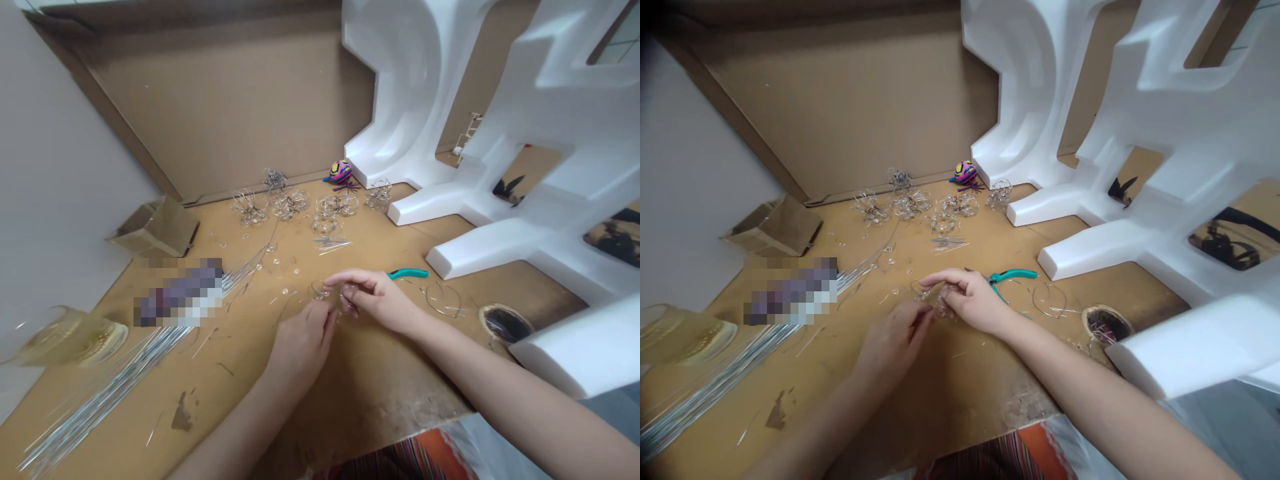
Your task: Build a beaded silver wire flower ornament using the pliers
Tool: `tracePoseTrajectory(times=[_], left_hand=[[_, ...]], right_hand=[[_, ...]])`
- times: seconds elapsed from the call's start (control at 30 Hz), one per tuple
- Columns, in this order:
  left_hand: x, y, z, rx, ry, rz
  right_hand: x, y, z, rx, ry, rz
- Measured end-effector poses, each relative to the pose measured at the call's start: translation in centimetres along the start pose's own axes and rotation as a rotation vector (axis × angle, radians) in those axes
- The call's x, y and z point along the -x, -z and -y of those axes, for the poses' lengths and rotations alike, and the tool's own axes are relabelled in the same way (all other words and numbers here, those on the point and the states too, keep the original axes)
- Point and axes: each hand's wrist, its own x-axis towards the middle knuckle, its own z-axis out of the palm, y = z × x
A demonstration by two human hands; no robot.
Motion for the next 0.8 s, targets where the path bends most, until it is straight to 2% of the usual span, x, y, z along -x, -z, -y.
tracePoseTrajectory(times=[0.1,0.23,0.3,0.4,0.47,0.53,0.6,0.67,0.8], left_hand=[[-0.1,0.1,-0.8,0.051,0.041,-0.02],[-0.7,0.9,-1.5,0.618,0.254,0.016],[-1.1,1.5,-1.2,0.859,0.364,-0.037],[-1.6,2.0,-0.3,1.065,0.456,-0.164],[-1.8,2.0,0.2,1.217,0.548,-0.108],[-1.9,1.8,0.5,1.357,0.634,0.074],[-1.9,1.5,0.6,1.453,0.633,0.224],[-1.8,1.4,0.6,1.51,0.568,0.263],[-1.9,1.7,1.1,1.562,0.494,0.278]], right_hand=[[0.1,-0.2,0.2,0.143,0.114,-0.037],[0.2,0.0,0.9,0.402,0.396,-0.151],[0.3,0.2,1.2,0.422,0.428,-0.223],[0.4,0.6,1.6,0.367,0.414,-0.347],[0.4,0.7,1.6,0.377,0.467,-0.391],[0.5,0.7,1.5,0.466,0.574,-0.34],[0.7,0.5,1.3,0.583,0.689,-0.211],[0.8,0.3,1.1,0.691,0.777,-0.093],[1.3,-0.2,0.8,0.877,0.839,0.0]])
